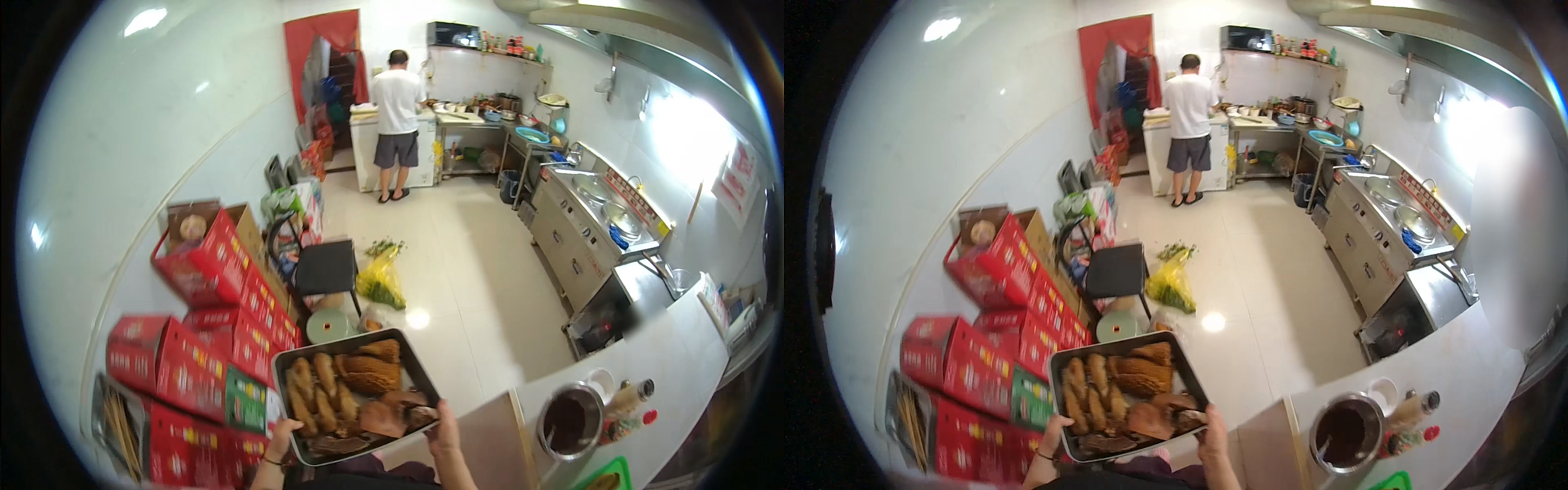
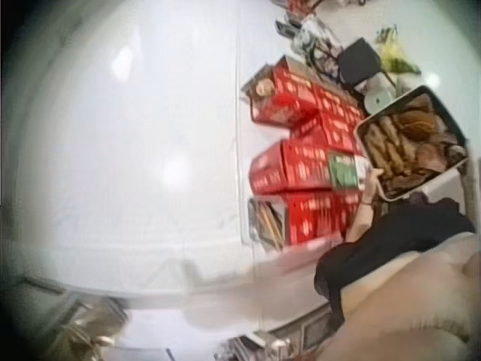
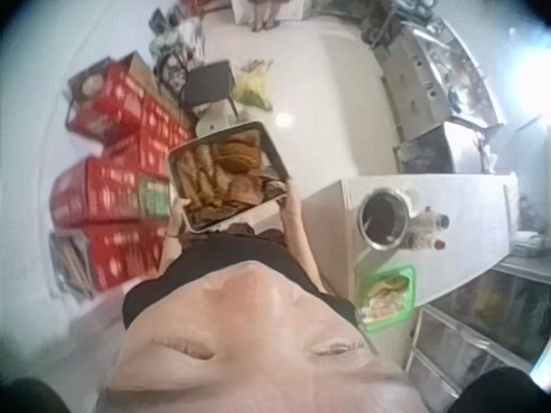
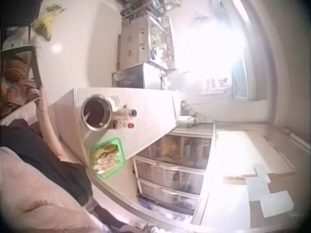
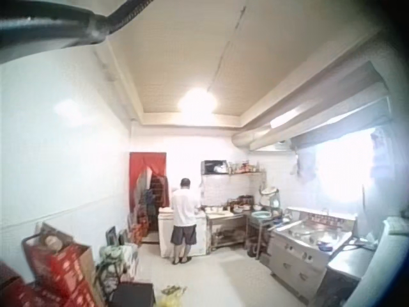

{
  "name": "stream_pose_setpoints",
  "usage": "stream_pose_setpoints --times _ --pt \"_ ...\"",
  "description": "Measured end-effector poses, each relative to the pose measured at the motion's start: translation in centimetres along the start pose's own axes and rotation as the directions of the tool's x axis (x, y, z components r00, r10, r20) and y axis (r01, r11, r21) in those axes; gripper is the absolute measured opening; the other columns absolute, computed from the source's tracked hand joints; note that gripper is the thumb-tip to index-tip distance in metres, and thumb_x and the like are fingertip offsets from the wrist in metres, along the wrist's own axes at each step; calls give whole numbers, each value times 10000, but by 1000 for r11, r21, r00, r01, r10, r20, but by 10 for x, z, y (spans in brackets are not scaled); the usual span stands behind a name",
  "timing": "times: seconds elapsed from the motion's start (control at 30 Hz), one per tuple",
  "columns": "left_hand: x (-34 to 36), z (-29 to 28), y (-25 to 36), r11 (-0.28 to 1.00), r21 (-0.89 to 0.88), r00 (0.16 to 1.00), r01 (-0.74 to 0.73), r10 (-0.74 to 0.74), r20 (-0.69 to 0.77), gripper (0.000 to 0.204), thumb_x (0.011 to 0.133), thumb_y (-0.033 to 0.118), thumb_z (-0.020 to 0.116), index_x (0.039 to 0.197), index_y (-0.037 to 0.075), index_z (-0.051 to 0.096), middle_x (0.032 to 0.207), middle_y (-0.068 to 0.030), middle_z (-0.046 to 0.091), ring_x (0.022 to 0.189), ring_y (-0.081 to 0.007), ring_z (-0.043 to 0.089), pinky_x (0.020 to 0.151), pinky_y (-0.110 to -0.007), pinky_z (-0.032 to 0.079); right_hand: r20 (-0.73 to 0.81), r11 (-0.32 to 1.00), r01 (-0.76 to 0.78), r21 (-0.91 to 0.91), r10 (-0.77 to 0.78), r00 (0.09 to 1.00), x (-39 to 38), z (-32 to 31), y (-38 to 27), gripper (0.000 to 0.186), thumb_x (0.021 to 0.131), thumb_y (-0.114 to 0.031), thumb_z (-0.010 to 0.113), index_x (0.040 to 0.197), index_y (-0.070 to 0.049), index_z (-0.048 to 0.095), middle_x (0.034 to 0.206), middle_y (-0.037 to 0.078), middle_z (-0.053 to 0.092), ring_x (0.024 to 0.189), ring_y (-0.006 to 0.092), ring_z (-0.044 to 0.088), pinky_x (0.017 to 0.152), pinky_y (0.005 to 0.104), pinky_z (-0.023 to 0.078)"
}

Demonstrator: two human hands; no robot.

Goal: The person places a tray of cooked meat on a counter and begins slicing a piece of meat on a white cutting board using a knife. The person cuts the meat into smaller pieces while another individual works in the background.

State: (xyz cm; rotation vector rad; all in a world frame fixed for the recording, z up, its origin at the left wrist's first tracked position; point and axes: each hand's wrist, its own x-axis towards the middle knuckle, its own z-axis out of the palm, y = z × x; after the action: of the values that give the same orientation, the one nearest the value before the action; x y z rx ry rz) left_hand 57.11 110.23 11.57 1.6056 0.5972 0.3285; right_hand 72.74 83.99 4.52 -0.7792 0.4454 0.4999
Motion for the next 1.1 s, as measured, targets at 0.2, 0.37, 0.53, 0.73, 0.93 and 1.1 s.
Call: stream_pose_setpoints --times 0.2,0.37,0.53,0.73,0.93,1.1 --pt "208 86 43 988 -110 960 111 -78 271 244 723 138 523 899 -23 572 871 -59 587 804 -146 546 754 -263 415 -142 912 405 60 -394 908 67 63 -101 283 901 -289 452 1044 -48 492 875 52 564 807 166 591 675 308 505" --pt "307 152 47 955 -201 947 219 -159 278 197 798 149 483 795 -25 577 775 -84 584 770 -175 541 752 -296 416 -217 923 381 -49 -383 898 184 80 -160 254 880 -277 510 950 -35 539 851 19 547 769 99 529 649 240 447" --pt "425 88 6 811 -415 911 412 -371 181 178 827 140 471 849 -3 574 855 -93 580 805 -172 538 773 -308 420 -80 964 253 -86 -259 962 314 157 -171 239 881 -284 506 960 -61 537 820 38 587 691 123 568 622 274 479" --pt "561 179 77 935 -196 954 297 -280 110 201 830 146 453 842 -20 566 849 -93 578 818 -179 532 790 -303 406 -4 982 92 -167 -94 996 482 210 -255 291 863 -313 535 993 -53 542 817 30 587 703 127 574 615 264 474" --pt "728 330 114 985 150 954 -91 44 296 225 832 151 435 835 -37 559 844 -93 575 831 -185 527 808 -299 392 -66 924 371 -97 -378 924 598 227 -420 269 867 -304 521 986 -65 543 858 43 597 740 149 588 638 281 487" --pt "866 499 149 953 -141 856 268 -168 489 236 773 115 489 949 -35 533 896 -74 571 827 -133 521 758 -279 404 -230 888 437 -143 -460 858 680 212 -544 254 874 -335 495 971 -106 543 841 16 592 737 137 584 589 271 460"
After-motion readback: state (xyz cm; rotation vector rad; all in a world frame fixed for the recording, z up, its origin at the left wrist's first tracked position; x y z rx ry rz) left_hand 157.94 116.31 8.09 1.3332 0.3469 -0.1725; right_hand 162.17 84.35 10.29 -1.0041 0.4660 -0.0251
